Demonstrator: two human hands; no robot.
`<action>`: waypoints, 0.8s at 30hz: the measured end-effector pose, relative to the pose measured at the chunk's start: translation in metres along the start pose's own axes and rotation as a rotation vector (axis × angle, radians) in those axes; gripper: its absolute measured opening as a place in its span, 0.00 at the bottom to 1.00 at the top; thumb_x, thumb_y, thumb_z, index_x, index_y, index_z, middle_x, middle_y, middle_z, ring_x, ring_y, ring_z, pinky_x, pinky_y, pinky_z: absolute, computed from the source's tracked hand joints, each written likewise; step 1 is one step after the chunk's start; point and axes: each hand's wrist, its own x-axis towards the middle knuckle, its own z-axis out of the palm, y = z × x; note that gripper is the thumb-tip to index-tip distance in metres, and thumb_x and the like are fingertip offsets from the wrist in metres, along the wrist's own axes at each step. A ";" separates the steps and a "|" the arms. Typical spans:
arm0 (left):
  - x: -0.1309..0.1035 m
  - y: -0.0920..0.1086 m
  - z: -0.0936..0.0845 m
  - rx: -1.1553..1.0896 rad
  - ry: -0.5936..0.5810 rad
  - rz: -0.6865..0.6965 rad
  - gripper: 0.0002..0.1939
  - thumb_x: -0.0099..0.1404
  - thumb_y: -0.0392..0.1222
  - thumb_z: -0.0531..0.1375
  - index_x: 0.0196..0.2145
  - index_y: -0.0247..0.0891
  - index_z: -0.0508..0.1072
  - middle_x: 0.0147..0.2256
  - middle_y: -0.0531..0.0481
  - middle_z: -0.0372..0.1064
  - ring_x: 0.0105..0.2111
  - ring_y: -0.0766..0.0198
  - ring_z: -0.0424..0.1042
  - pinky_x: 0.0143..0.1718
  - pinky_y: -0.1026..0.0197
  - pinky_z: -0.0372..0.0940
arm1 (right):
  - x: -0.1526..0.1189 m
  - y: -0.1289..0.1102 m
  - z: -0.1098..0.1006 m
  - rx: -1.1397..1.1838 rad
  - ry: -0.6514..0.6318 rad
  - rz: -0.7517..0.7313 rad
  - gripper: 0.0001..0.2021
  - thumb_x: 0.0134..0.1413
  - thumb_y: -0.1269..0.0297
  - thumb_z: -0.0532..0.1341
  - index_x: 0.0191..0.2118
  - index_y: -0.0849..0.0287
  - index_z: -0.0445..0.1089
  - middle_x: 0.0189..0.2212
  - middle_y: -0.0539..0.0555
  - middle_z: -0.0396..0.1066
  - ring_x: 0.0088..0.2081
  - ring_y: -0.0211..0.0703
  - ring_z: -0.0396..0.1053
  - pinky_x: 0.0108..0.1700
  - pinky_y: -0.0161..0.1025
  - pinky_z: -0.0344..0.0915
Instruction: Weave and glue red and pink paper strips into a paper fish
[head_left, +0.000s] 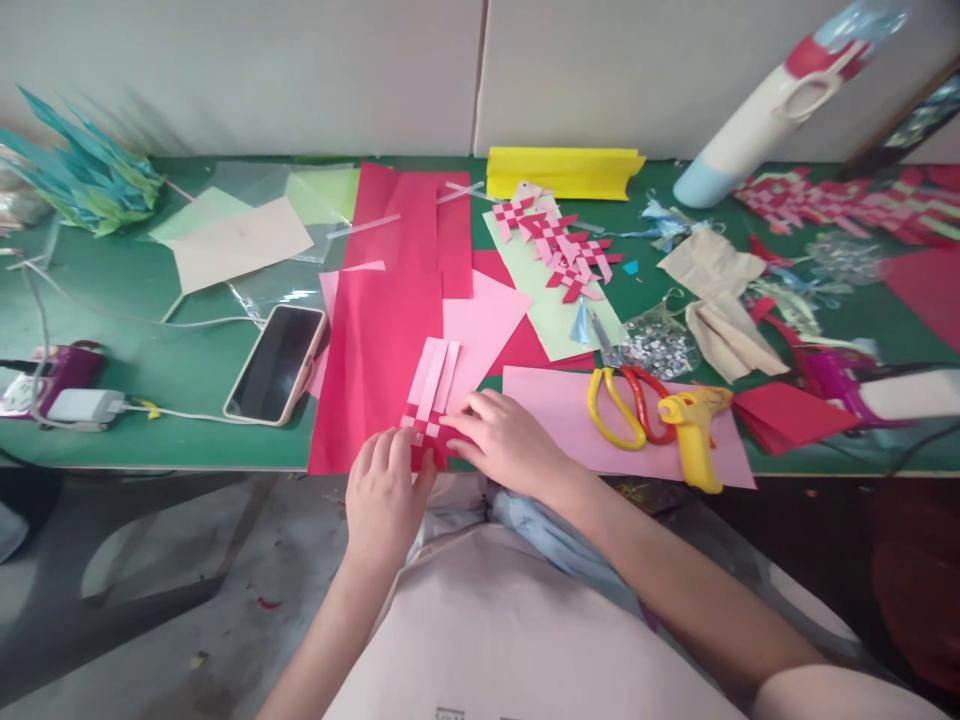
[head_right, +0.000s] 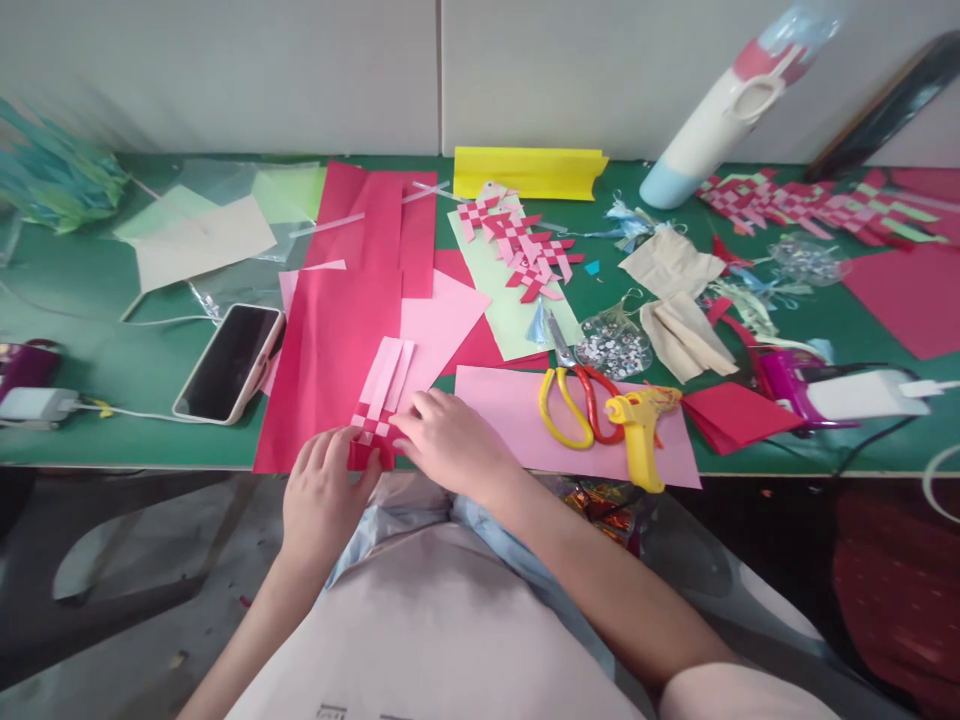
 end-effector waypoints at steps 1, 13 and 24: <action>0.000 0.000 0.000 -0.008 -0.004 0.010 0.11 0.63 0.38 0.59 0.44 0.34 0.68 0.38 0.42 0.72 0.40 0.52 0.70 0.42 0.52 0.68 | 0.001 0.003 -0.001 0.007 0.008 -0.003 0.11 0.62 0.64 0.59 0.48 0.59 0.72 0.39 0.57 0.68 0.42 0.47 0.64 0.45 0.43 0.63; -0.010 0.006 -0.004 -0.095 -0.013 0.041 0.14 0.63 0.35 0.59 0.47 0.34 0.67 0.43 0.41 0.71 0.44 0.53 0.69 0.47 0.51 0.66 | -0.009 0.004 -0.003 -0.060 -0.021 -0.044 0.16 0.59 0.58 0.62 0.48 0.63 0.71 0.39 0.59 0.69 0.42 0.49 0.64 0.45 0.46 0.64; -0.028 0.025 -0.004 -0.033 -0.011 0.043 0.16 0.62 0.44 0.62 0.46 0.35 0.69 0.42 0.41 0.72 0.42 0.52 0.70 0.45 0.52 0.64 | -0.036 0.005 -0.010 -0.128 -0.078 -0.100 0.23 0.52 0.53 0.67 0.47 0.64 0.70 0.38 0.58 0.68 0.41 0.51 0.64 0.42 0.45 0.64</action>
